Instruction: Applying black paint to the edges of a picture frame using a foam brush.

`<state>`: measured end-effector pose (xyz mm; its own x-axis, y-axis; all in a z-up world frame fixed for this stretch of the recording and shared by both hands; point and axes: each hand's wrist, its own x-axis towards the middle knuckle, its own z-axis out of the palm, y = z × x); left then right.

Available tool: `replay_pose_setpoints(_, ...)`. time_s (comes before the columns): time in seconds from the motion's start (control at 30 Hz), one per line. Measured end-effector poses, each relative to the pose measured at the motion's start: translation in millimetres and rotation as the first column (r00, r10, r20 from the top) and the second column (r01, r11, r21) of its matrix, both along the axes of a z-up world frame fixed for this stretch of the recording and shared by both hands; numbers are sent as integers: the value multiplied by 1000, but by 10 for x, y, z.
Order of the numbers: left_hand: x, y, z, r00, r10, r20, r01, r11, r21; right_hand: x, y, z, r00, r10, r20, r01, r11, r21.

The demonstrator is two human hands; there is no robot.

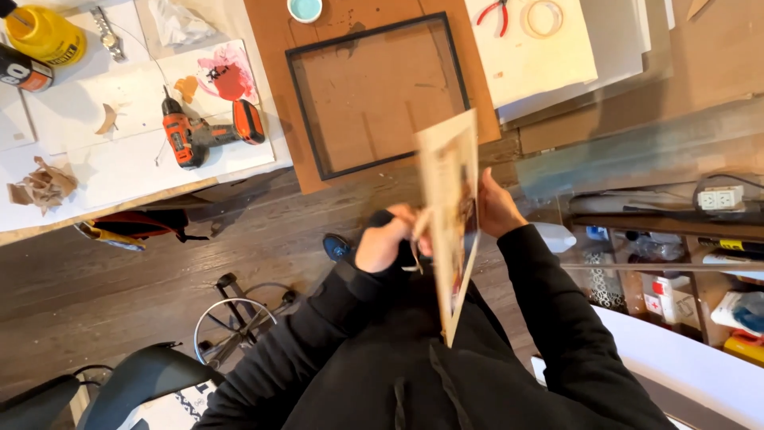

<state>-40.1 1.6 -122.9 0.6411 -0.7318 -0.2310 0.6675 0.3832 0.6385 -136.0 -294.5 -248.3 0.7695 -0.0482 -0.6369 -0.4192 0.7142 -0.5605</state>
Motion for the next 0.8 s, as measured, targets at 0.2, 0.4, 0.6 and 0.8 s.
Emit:
replay_pose_setpoints(0.2, 62, 440, -661, 969, -227, 97, 162, 882, 443, -231, -485, 115, 736, -52, 675, -189, 941, 280)
replay_pose_setpoints(0.4, -3, 2001, -2234, 770, -522, 367, -83, 488, 869, -512, -425, 601, 925, -268, 270, 273, 962, 19)
replay_pose_setpoints(0.6, 164, 3604, -2851, 605, -226, 763, -425, 718, 551, -1090, -547, 132, 921, -367, 127, 378, 923, -69)
replay_pose_setpoints(0.8, 372, 4706, -2522, 795, 85, 600, -480, 694, 537, -1015, -558, 203, 784, -179, 594, 29, 967, 253)
